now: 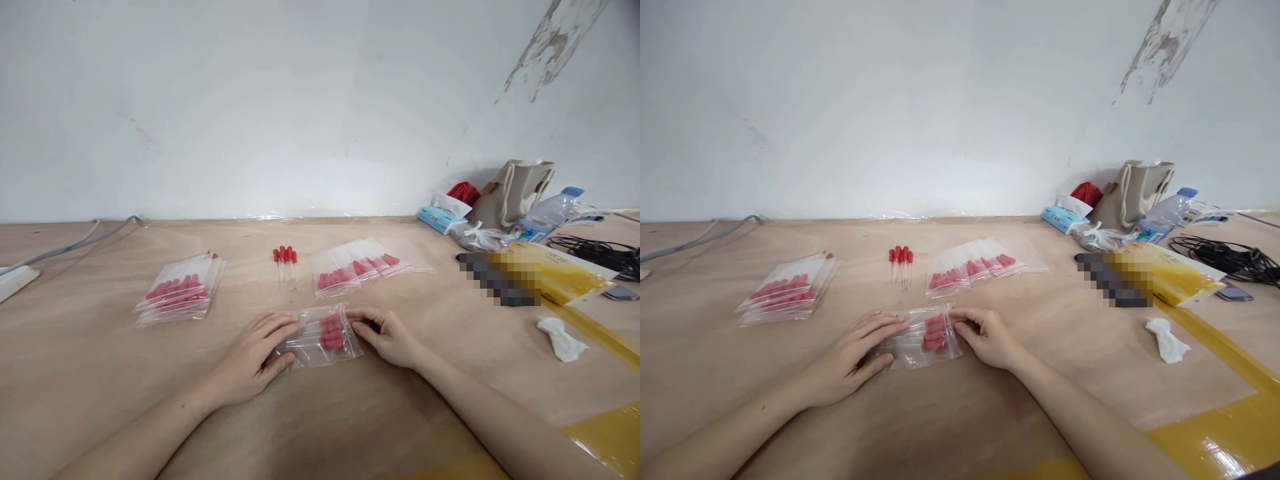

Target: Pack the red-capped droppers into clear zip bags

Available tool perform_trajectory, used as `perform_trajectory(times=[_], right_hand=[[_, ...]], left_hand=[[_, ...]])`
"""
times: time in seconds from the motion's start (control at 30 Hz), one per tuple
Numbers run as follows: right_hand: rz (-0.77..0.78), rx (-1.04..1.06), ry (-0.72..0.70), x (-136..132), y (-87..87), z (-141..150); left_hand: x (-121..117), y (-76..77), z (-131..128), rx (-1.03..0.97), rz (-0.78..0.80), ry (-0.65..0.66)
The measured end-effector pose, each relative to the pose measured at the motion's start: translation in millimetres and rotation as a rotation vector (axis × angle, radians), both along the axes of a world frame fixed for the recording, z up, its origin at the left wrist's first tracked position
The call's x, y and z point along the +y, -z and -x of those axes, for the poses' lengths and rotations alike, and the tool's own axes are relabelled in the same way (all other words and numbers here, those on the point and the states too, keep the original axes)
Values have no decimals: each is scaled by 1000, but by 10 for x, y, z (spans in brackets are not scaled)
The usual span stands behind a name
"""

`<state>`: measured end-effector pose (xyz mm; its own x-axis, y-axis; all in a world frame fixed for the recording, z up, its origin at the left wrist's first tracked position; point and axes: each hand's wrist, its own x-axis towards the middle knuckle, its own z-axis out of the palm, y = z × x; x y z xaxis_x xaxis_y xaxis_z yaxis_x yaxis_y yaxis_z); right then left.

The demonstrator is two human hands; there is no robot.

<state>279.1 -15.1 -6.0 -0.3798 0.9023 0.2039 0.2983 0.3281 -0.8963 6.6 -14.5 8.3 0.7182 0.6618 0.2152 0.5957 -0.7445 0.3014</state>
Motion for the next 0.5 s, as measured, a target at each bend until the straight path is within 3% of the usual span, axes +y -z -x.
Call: perform_trajectory(times=[0.07,0.17,0.37,0.5], right_hand=[[29,9,57,17,17,-40],[-65,-55,209,91,-15,-52],[-339,-328,372,545,-330,295],[-202,-507,416,1066,-386,724]], left_hand=[[1,4,3,4,-9,9],[9,13,9,7,-27,45],[17,11,3,3,-8,59],[-5,0,-9,-15,-3,49]])
